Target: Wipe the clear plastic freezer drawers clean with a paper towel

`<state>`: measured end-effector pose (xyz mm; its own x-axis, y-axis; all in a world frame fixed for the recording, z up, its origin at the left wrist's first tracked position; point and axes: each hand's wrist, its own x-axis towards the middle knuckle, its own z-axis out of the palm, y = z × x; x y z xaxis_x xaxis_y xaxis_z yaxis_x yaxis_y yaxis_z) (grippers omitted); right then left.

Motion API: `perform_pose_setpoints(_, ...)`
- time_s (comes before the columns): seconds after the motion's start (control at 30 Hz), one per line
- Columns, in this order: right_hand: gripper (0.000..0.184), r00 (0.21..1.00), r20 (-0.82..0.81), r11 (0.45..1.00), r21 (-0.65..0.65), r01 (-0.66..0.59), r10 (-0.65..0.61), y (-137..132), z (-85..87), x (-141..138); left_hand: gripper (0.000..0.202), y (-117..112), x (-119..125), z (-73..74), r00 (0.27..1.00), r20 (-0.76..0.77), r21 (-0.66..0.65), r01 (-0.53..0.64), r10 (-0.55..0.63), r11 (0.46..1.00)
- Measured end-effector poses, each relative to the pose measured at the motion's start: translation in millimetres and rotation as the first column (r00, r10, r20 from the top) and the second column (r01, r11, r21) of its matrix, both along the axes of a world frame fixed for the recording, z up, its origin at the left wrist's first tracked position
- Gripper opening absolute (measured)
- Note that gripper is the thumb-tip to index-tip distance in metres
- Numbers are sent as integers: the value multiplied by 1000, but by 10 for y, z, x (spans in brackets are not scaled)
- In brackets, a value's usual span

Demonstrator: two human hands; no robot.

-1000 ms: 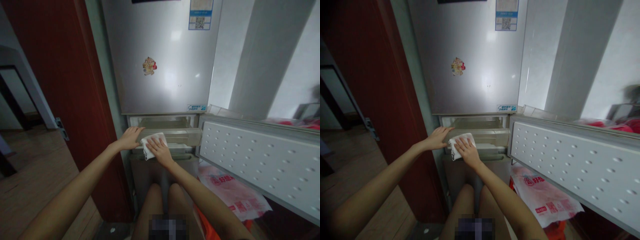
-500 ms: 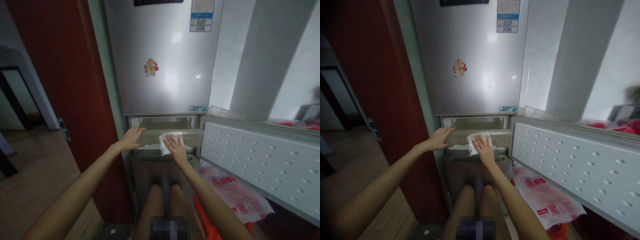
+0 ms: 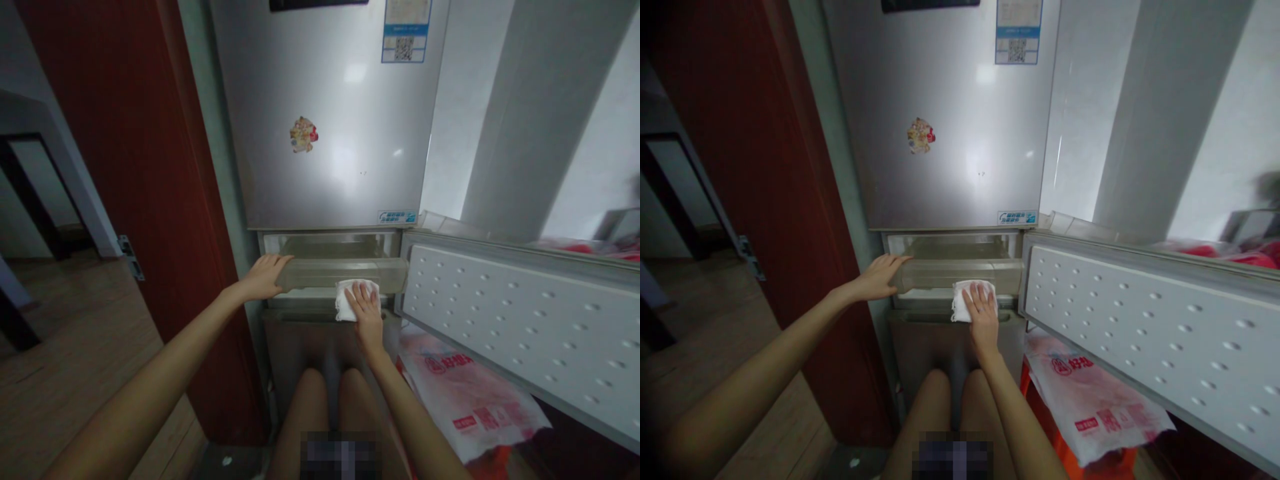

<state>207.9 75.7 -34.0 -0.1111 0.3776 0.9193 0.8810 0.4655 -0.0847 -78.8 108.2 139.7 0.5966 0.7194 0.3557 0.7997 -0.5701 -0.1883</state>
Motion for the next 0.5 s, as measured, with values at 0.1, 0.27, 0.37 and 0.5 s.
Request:
perform_pose_setpoints(0.1,71,999,-10,999,-25,-37,37,-63,-103,13,77,10,-3,-12,1000,6,4,10,-10,1000)
perform_pose_setpoints(0.27,71,996,-8,996,-20,-90,90,-102,-32,7,78,-5,6,-5,1000,4,3,4,-4,1000)
perform_pose_setpoints(0.37,73,997,-1,997,9,-77,77,-17,95,-11,79,-17,16,12,1000,-8,-7,-3,3,1000)
perform_pose_setpoints(0.5,71,999,-9,994,97,-43,44,166,162,-20,79,-22,15,12,1000,-5,-14,-8,8,1000)
